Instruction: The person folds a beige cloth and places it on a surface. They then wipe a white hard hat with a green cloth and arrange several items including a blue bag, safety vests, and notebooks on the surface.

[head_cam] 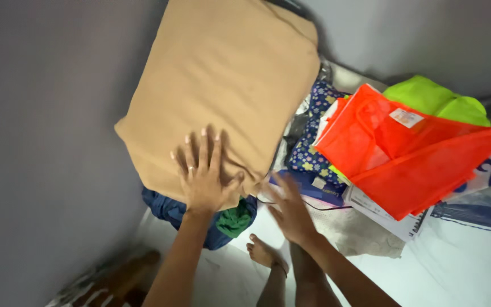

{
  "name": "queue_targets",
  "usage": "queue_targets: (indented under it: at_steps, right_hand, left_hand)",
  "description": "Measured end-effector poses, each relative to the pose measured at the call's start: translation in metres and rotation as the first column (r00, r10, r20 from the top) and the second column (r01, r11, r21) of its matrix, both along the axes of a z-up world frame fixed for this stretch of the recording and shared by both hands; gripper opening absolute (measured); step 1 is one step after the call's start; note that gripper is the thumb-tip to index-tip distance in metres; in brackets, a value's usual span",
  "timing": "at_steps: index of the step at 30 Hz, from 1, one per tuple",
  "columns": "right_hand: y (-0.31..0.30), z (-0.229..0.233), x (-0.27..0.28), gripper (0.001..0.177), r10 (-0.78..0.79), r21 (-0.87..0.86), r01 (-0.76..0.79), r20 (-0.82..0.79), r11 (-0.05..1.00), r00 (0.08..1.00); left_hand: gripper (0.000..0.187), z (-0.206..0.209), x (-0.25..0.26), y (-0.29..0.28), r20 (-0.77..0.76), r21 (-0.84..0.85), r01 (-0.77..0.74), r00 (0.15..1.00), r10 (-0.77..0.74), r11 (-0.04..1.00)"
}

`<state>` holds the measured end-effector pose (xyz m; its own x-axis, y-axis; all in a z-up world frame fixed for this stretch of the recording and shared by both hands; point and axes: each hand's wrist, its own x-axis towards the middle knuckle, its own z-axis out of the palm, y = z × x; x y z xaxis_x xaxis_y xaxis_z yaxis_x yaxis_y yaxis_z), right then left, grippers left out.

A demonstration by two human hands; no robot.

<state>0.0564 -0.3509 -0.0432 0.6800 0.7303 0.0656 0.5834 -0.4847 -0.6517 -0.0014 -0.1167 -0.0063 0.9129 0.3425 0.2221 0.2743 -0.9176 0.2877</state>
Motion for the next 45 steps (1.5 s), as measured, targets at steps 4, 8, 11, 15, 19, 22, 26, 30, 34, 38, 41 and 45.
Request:
queue_targets:
  at_steps: [4, 8, 11, 15, 19, 22, 26, 30, 34, 38, 41, 45]
  right_hand:
    - [-0.01, 0.002, 0.071, 0.04, -0.281, 0.213, 0.259, 0.078, 0.942, 0.957]
    - [0.022, 0.005, 0.17, 0.034, -0.405, 0.219, 0.417, -0.101, 0.882, 0.909]
    - [0.056, -0.001, 0.242, 0.038, -0.389, 0.283, 0.332, 0.176, 0.9, 0.904]
    - [0.097, -0.003, 0.292, 0.056, -0.394, 0.276, 0.311, 0.332, 0.91, 0.857]
    - [0.116, -0.004, 0.315, 0.029, -0.474, 0.162, 0.451, 0.167, 0.878, 0.864]
    - [0.114, -0.007, 0.35, 0.012, -0.431, 0.151, 0.418, 0.067, 0.896, 0.9]
    - [0.111, -0.01, 0.406, 0.026, -0.169, 0.311, 0.193, -0.103, 0.931, 0.98]
    - [0.095, 0.004, 0.44, 0.027, -0.055, 0.059, 0.08, -0.338, 0.995, 0.94]
    - [0.095, 0.004, 0.438, 0.028, -0.25, 0.025, 0.27, -0.302, 0.963, 0.92]
    - [0.122, 0.003, 0.428, 0.039, -0.034, 0.152, 0.044, -0.072, 0.987, 0.997]
    - [0.125, 0.025, 0.413, 0.03, -0.296, -0.426, 0.329, 0.143, 0.843, 0.944]
    - [0.128, 0.044, 0.396, 0.024, -0.37, -0.298, 0.526, 0.448, 0.796, 0.814]
  left_hand:
    - [0.088, 0.007, 0.033, -0.007, -0.326, 0.444, 0.007, 0.933, 0.154, 0.896]
    - [0.087, -0.008, 0.064, -0.008, -0.114, 0.059, -0.019, 0.993, 0.026, 0.998]
    - [0.098, -0.02, 0.069, -0.017, -0.138, 0.114, 0.025, 0.99, -0.009, 0.993]
    - [0.099, -0.026, 0.079, -0.017, -0.109, 0.137, -0.008, 0.994, 0.023, 0.991]
    - [0.093, -0.015, 0.099, -0.014, -0.075, 0.177, -0.013, 0.997, 0.027, 0.984]
    - [0.093, -0.007, 0.111, -0.014, -0.116, 0.163, -0.006, 0.993, 0.026, 0.987]
    - [0.093, 0.002, 0.122, -0.009, -0.185, 0.073, -0.01, 0.982, 0.023, 0.997]
    - [0.093, 0.009, 0.121, -0.007, -0.213, 0.034, -0.008, 0.977, 0.015, 0.999]
    - [0.092, 0.013, 0.12, -0.005, -0.188, 0.019, 0.001, 0.982, 0.003, 1.0]
    - [0.091, 0.012, 0.12, -0.004, -0.181, 0.006, 0.008, 0.983, -0.006, 1.0]
    - [0.088, 0.009, 0.119, -0.005, -0.17, 0.043, 0.007, 0.985, 0.0, 0.999]
    - [0.08, 0.008, 0.121, -0.005, -0.076, 0.124, -0.012, 0.997, 0.021, 0.992]
